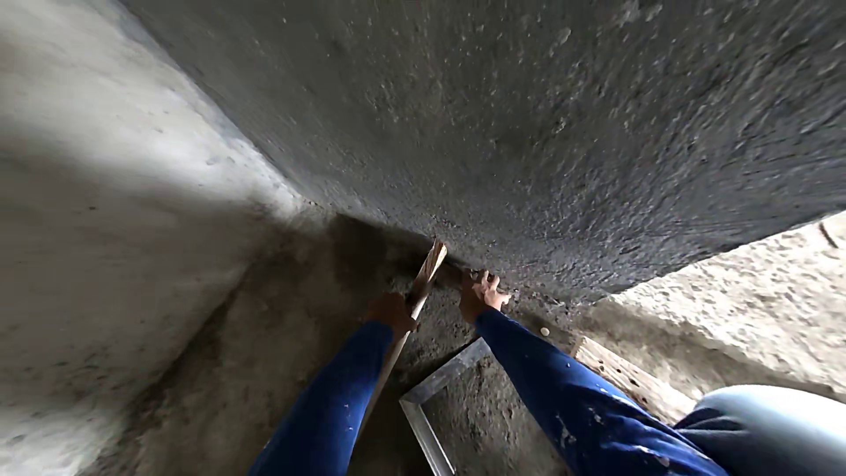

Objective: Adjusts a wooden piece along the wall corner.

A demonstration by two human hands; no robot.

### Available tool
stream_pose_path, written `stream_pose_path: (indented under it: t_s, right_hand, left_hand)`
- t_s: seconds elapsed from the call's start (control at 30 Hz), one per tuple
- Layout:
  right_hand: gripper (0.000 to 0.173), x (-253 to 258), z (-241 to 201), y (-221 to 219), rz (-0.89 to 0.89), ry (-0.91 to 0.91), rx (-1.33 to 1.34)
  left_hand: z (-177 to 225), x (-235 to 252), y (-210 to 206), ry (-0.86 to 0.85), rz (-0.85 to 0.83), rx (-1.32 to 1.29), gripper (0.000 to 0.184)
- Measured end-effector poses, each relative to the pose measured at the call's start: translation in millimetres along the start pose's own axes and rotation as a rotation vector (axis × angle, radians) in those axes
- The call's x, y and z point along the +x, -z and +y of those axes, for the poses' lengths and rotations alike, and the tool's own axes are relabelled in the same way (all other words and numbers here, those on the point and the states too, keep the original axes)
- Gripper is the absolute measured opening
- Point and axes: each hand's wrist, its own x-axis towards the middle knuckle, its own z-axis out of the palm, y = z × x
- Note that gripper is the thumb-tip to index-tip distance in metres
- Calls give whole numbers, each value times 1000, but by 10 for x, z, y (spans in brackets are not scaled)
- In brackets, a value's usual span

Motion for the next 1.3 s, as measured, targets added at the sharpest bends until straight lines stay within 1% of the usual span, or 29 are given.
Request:
stream_pose_path:
  t_s: [0.17, 0.27, 0.43, 0.53, 0.67, 0.77, 0.97, 1.1, 1.3]
  right_hand:
    - [80, -20, 103, -39, 24, 60, 19]
    - [73, -30, 130, -28, 28, 67, 26]
    - [83, 1, 86, 7, -5, 37, 18]
    - [81, 9, 50, 14, -19, 20, 10]
    - [87, 26, 35, 52, -37, 15, -17]
    - [81, 6, 65, 133, -54, 40, -4]
    - [80, 13, 72, 91, -58, 33, -4]
    - [89, 15, 63, 105, -87, 38, -28]
    - [81, -37, 66, 165, -89, 66, -28]
  left_hand:
    - [-16, 5, -4, -1, 7, -2, 47]
    - [-11, -36, 14, 6, -9, -23, 47]
    - [-10, -37, -8, -9, -11, -35, 51]
    - [-29, 15, -59, -8, 9, 12, 51]
    - [-22, 48, -47, -28, 4, 29, 49]
    - [20, 31, 8, -23, -16, 54, 53]
    - [-6, 36, -17, -19, -10, 34, 53]
    - [17, 37, 4, -1, -14, 61, 54]
    - [-17, 13, 2, -15, -13, 53, 54]
